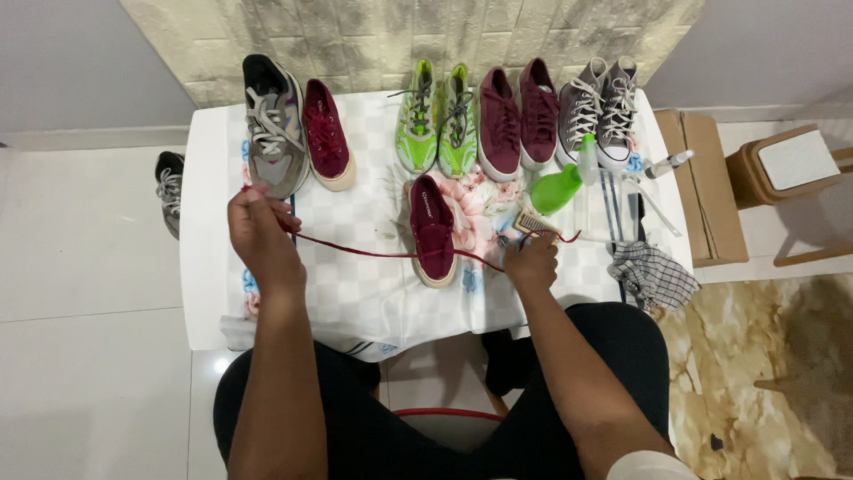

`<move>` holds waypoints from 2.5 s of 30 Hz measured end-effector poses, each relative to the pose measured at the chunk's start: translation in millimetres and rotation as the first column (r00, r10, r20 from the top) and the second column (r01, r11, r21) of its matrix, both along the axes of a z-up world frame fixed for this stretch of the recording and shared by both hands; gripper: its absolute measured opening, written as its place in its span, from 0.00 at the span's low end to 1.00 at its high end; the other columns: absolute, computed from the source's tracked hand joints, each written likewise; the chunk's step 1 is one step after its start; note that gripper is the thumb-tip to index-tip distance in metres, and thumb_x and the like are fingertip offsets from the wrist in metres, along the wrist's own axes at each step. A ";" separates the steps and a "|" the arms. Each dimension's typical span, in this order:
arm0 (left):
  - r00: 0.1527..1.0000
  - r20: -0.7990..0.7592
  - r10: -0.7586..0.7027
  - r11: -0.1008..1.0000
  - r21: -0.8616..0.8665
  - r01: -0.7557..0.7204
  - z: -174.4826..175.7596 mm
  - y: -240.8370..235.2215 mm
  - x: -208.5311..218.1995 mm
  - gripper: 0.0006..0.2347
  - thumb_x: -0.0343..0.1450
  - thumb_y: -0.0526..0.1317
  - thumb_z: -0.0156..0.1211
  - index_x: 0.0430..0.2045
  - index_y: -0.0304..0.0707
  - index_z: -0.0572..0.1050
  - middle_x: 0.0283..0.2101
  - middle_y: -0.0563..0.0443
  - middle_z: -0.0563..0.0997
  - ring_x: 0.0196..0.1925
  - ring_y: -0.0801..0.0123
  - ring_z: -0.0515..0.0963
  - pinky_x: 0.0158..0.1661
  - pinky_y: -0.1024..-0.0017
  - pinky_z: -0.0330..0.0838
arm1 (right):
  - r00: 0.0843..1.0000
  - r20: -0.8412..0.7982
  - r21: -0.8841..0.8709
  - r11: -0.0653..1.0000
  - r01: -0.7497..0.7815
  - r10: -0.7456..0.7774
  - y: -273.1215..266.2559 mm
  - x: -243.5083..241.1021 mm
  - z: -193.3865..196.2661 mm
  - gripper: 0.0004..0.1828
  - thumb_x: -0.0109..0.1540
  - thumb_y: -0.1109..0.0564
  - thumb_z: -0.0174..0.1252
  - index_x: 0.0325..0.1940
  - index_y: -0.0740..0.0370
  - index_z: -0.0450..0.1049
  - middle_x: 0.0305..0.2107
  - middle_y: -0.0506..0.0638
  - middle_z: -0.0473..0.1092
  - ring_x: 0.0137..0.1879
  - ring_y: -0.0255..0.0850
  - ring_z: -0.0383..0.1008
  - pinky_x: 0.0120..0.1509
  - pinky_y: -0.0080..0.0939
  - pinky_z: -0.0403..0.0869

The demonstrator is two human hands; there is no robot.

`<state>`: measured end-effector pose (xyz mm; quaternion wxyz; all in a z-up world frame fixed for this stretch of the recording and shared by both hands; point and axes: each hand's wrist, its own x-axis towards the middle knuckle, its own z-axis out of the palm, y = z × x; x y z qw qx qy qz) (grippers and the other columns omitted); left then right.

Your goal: The person laces a burgundy sneaker by threading the laces through the eyelets and tying a knot. The person works on one shoe at a time, pulling the laces tight and adjusting the fit before finishing the knot.

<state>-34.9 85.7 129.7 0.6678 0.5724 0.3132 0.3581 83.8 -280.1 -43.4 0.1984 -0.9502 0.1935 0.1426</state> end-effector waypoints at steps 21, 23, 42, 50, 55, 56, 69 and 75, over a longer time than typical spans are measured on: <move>0.923 0.141 -0.358 0.916 0.245 0.318 71.5 -71.2 -17.4 0.10 0.82 0.39 0.44 0.44 0.34 0.74 0.28 0.42 0.80 0.26 0.69 0.78 0.34 0.76 0.76 | 0.917 0.392 0.887 0.234 -0.397 0.069 57.2 -44.7 193.3 0.13 0.72 0.54 0.51 0.50 0.67 0.76 0.22 0.52 0.68 0.35 0.41 0.78 0.48 0.39 0.76; 0.911 0.179 -0.372 0.910 0.263 0.320 81.2 -79.5 -11.8 0.10 0.82 0.40 0.44 0.43 0.34 0.74 0.28 0.43 0.80 0.26 0.70 0.78 0.33 0.76 0.76 | 0.881 0.465 0.848 0.242 -0.472 0.091 64.1 -46.4 213.3 0.12 0.72 0.55 0.52 0.48 0.66 0.76 0.23 0.54 0.71 0.36 0.41 0.78 0.50 0.40 0.75; 0.818 0.269 -0.509 0.795 0.511 0.327 183.1 -126.4 -3.6 0.08 0.81 0.37 0.48 0.43 0.35 0.77 0.32 0.44 0.84 0.32 0.68 0.83 0.36 0.70 0.82 | 0.471 0.878 0.405 0.393 -0.825 0.084 112.3 -47.4 323.3 0.08 0.69 0.59 0.60 0.51 0.59 0.83 0.36 0.55 0.77 0.46 0.41 0.78 0.55 0.43 0.74; 0.803 0.266 -0.534 0.756 0.575 0.312 185.5 -124.1 -1.3 0.08 0.80 0.35 0.49 0.45 0.37 0.78 0.30 0.46 0.82 0.32 0.69 0.81 0.38 0.67 0.80 | 0.425 0.905 0.373 0.453 -0.810 0.016 106.6 -47.8 338.3 0.06 0.68 0.60 0.63 0.48 0.59 0.83 0.33 0.54 0.76 0.44 0.41 0.77 0.54 0.42 0.73; 0.815 0.261 -0.518 0.760 0.577 0.299 176.4 -122.1 -0.1 0.08 0.80 0.34 0.48 0.43 0.35 0.77 0.29 0.46 0.80 0.33 0.67 0.80 0.39 0.64 0.79 | 0.382 0.924 0.327 0.494 -0.806 0.012 95.5 -37.4 341.9 0.05 0.68 0.61 0.63 0.46 0.58 0.84 0.33 0.52 0.76 0.45 0.43 0.77 0.56 0.43 0.72; 0.815 0.264 -0.517 0.772 0.556 0.310 173.5 -121.9 0.2 0.08 0.80 0.34 0.48 0.42 0.35 0.77 0.29 0.47 0.80 0.32 0.68 0.80 0.39 0.65 0.78 | 0.391 0.920 0.333 0.500 -0.799 0.013 93.8 -38.2 345.9 0.05 0.68 0.61 0.63 0.46 0.58 0.84 0.33 0.52 0.76 0.44 0.42 0.77 0.56 0.43 0.72; 0.856 0.262 -0.447 0.845 0.438 0.307 173.4 -124.4 7.3 0.08 0.80 0.36 0.47 0.38 0.37 0.76 0.28 0.48 0.81 0.32 0.68 0.83 0.39 0.67 0.80 | 0.336 0.942 0.295 0.484 -0.824 -0.003 89.5 -40.7 374.0 0.05 0.69 0.60 0.63 0.45 0.59 0.84 0.31 0.52 0.75 0.43 0.41 0.76 0.56 0.41 0.72; 0.859 0.232 -0.456 0.852 0.394 0.345 184.5 -133.1 4.3 0.08 0.80 0.40 0.49 0.38 0.38 0.77 0.26 0.47 0.81 0.30 0.67 0.82 0.38 0.67 0.81 | 0.319 0.948 0.272 0.505 -0.819 0.008 90.3 -46.3 381.7 0.05 0.69 0.60 0.63 0.46 0.58 0.84 0.31 0.51 0.74 0.43 0.40 0.75 0.56 0.41 0.72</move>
